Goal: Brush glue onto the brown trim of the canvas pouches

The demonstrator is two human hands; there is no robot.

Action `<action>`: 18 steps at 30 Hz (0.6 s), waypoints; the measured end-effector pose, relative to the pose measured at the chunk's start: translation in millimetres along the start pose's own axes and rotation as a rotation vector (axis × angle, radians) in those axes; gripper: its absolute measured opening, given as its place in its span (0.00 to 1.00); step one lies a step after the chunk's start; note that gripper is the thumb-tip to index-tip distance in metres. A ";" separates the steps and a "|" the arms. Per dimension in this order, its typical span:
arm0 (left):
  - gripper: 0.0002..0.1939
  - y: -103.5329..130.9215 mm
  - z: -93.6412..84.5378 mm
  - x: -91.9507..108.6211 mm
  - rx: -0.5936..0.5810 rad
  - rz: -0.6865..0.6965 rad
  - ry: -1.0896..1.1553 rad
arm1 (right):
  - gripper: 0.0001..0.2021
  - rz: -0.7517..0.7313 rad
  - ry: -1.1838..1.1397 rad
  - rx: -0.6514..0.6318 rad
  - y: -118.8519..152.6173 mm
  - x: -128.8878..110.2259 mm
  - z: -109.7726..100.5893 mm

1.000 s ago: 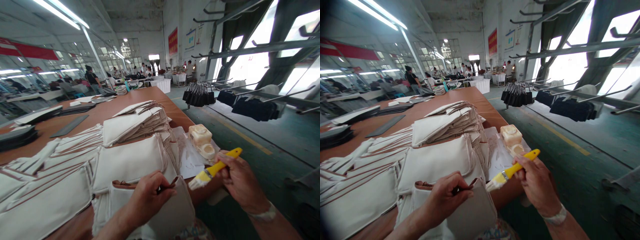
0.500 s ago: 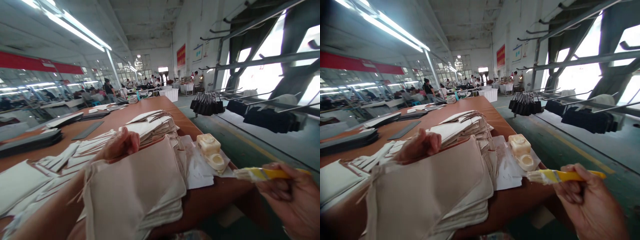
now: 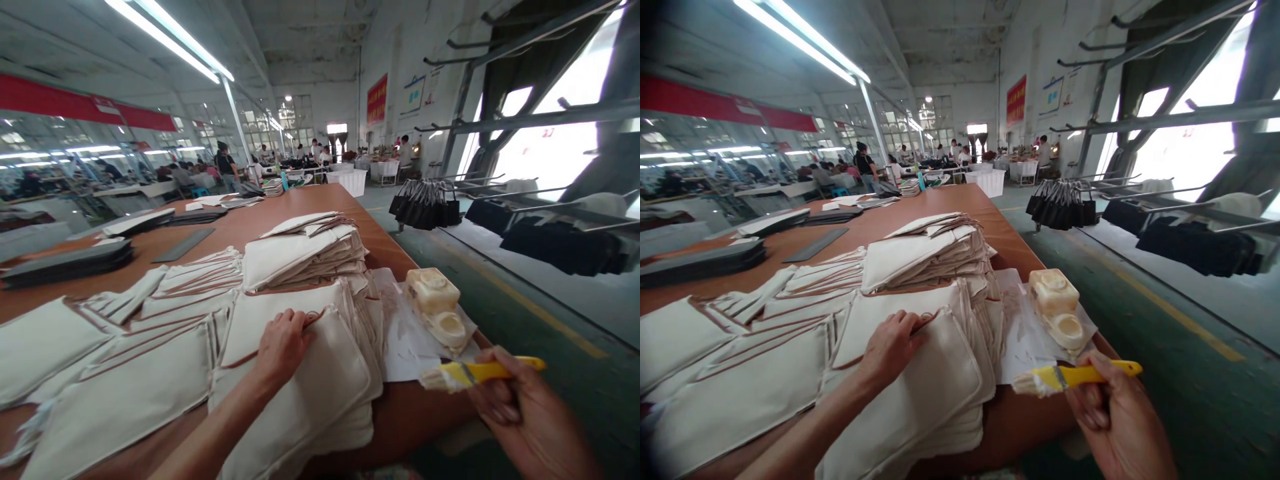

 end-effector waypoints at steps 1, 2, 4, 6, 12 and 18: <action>0.05 2.1 3.9 0.3 0.009 -0.024 0.006 | 0.14 -0.010 0.025 -0.005 0.9 1.9 0.7; 0.04 5.3 6.4 -0.2 0.009 -0.045 0.016 | 0.15 -0.021 0.045 -0.012 1.3 3.2 0.7; 0.01 16.0 6.3 -0.2 0.018 -0.026 0.040 | 0.16 -0.039 0.067 -0.028 0.5 5.1 -1.2; 0.04 31.0 -0.6 3.0 0.094 0.088 0.072 | 0.18 -0.050 0.068 -0.034 -2.6 6.9 -4.5; 0.05 43.0 -11.9 3.3 0.149 0.117 0.188 | 0.14 0.014 0.034 -0.072 -13.8 17.9 1.1; 0.09 12.2 17.0 9.0 -0.024 -0.086 0.223 | 0.16 -0.057 0.016 -0.118 -17.3 28.5 35.0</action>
Point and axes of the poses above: each hand's wrist, its own y-axis away from the middle knuckle, its own z-axis out of the palm, x = y × z, the point moved 3 cm from there along -y, towards the middle knuckle, and after that the axes turned 8 degrees about x, right-handed, at the moved point
